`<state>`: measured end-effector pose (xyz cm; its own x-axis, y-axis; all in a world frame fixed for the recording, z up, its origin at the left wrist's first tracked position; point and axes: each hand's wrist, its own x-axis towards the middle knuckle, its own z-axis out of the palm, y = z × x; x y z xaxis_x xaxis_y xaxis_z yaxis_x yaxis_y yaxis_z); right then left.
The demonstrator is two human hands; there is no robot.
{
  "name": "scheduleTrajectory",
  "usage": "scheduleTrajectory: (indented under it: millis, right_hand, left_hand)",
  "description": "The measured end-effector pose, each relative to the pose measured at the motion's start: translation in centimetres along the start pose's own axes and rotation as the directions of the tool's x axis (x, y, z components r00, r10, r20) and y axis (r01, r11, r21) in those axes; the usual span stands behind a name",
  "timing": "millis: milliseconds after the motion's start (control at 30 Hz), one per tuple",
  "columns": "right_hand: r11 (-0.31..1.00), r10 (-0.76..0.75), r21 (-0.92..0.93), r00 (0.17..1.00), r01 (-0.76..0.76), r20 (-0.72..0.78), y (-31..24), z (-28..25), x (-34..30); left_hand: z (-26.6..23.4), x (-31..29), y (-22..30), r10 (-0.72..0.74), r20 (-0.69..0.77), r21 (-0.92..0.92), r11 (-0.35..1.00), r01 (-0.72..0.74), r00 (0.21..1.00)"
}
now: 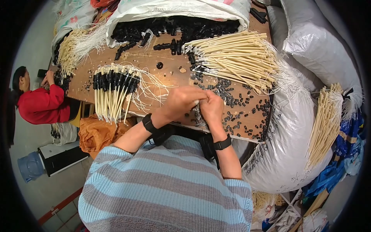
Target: The person assembles components by hand, threading a white cord through a black plastic piece and sliding it onto a wooden stick. They then snap a small black clip onto the cord and place the completed assembly into a row on the table.
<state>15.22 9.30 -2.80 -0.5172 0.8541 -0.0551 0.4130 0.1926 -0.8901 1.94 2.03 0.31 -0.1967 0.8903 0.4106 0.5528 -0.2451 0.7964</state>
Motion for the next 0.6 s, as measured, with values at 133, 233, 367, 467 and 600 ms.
scheduleTrajectory:
  millis: [133, 233, 367, 467, 600]
  right_hand:
    - [1.0, -0.018, 0.009, 0.998, 0.017, 0.054, -1.0, -0.1, -1.0]
    - [0.886, -0.396, -0.328, 0.901, 0.327, -0.174, -2.2, 0.2, -1.2]
    - [0.738, -0.559, -0.525, 0.82, 0.424, -0.124, -2.4, 0.3, -1.8]
    - [0.759, -0.53, -0.501, 0.842, 0.417, -0.102, -2.5, 0.2, -2.2]
    - [0.77, -0.569, -0.413, 0.816, 0.486, -0.103, -2.7, -0.4, -2.3]
  left_hand:
    - [-0.8, 0.2, 0.3, 0.216, 0.018, 0.337, 0.918, -0.209, 0.976]
    - [-1.2, -0.1, 0.7, -0.25, -0.102, -0.004, 0.968, 0.251, 0.963]
    - [-0.7, -0.3, -0.2, -0.498, -0.047, -0.223, 0.85, 0.477, 0.866]
    - [-1.2, -0.2, 0.1, -0.555, 0.039, -0.203, 0.81, 0.551, 0.831]
    - [-1.4, -0.6, -0.9, -0.358, -0.094, -0.054, 0.934, 0.354, 0.929]
